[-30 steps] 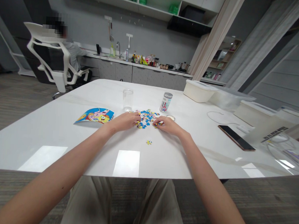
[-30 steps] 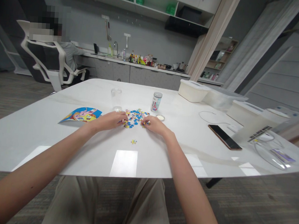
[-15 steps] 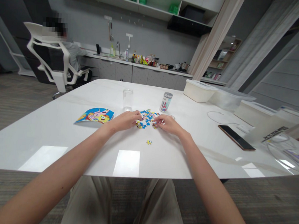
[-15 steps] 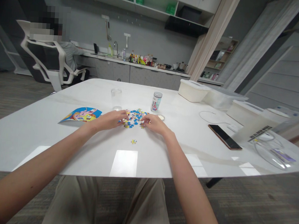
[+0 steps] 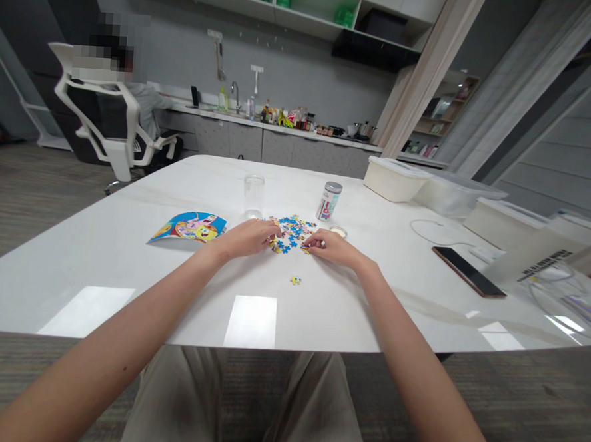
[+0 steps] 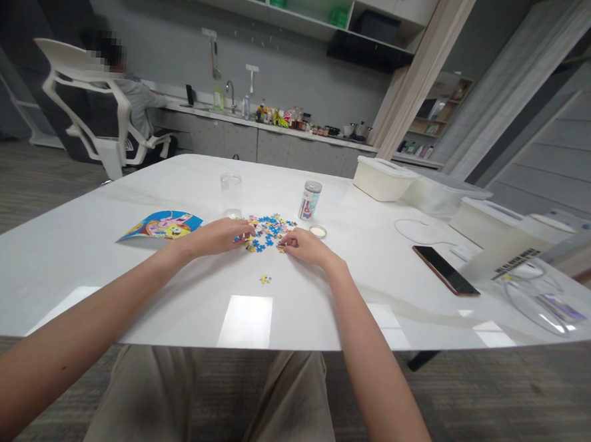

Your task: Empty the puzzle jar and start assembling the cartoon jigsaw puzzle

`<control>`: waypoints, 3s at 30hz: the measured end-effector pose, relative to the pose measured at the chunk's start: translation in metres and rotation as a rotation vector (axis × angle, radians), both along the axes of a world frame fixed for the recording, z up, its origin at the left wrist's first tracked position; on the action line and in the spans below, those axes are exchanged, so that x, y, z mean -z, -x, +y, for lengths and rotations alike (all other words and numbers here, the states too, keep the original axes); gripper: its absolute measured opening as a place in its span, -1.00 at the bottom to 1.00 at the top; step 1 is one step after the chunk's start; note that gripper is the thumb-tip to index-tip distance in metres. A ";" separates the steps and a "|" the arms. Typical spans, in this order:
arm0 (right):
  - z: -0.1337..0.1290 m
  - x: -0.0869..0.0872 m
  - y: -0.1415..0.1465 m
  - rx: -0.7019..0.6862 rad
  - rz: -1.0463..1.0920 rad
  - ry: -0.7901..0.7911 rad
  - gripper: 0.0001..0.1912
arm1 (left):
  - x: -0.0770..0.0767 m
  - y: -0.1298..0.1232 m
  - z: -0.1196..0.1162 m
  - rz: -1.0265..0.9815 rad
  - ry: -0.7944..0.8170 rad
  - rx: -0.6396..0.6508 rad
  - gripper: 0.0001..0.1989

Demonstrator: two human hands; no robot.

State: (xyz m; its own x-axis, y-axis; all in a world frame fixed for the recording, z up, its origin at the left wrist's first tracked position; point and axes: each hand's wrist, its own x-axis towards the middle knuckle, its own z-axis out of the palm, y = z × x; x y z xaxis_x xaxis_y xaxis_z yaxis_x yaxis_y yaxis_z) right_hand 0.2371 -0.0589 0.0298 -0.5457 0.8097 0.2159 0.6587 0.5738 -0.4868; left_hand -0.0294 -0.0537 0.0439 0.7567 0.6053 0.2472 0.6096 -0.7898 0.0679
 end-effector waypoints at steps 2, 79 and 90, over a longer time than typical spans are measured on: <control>0.000 -0.001 0.000 -0.001 0.003 -0.001 -0.83 | -0.002 -0.001 -0.001 0.005 0.006 -0.004 -0.76; -0.006 -0.007 0.008 -0.007 -0.006 0.001 -0.81 | -0.007 -0.014 -0.014 -0.121 0.332 -0.002 -0.86; -0.005 -0.006 0.007 -0.010 0.004 0.022 -0.81 | -0.004 -0.005 -0.003 -0.065 0.281 -0.040 -0.89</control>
State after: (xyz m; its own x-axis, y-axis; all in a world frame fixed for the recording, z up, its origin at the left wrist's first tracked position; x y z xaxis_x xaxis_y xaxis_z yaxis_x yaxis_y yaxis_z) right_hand 0.2305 -0.0636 0.0355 -0.5527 0.8090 0.2002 0.6513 0.5691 -0.5019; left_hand -0.0242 -0.0567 0.0482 0.7190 0.6858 0.1129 0.6267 -0.7100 0.3212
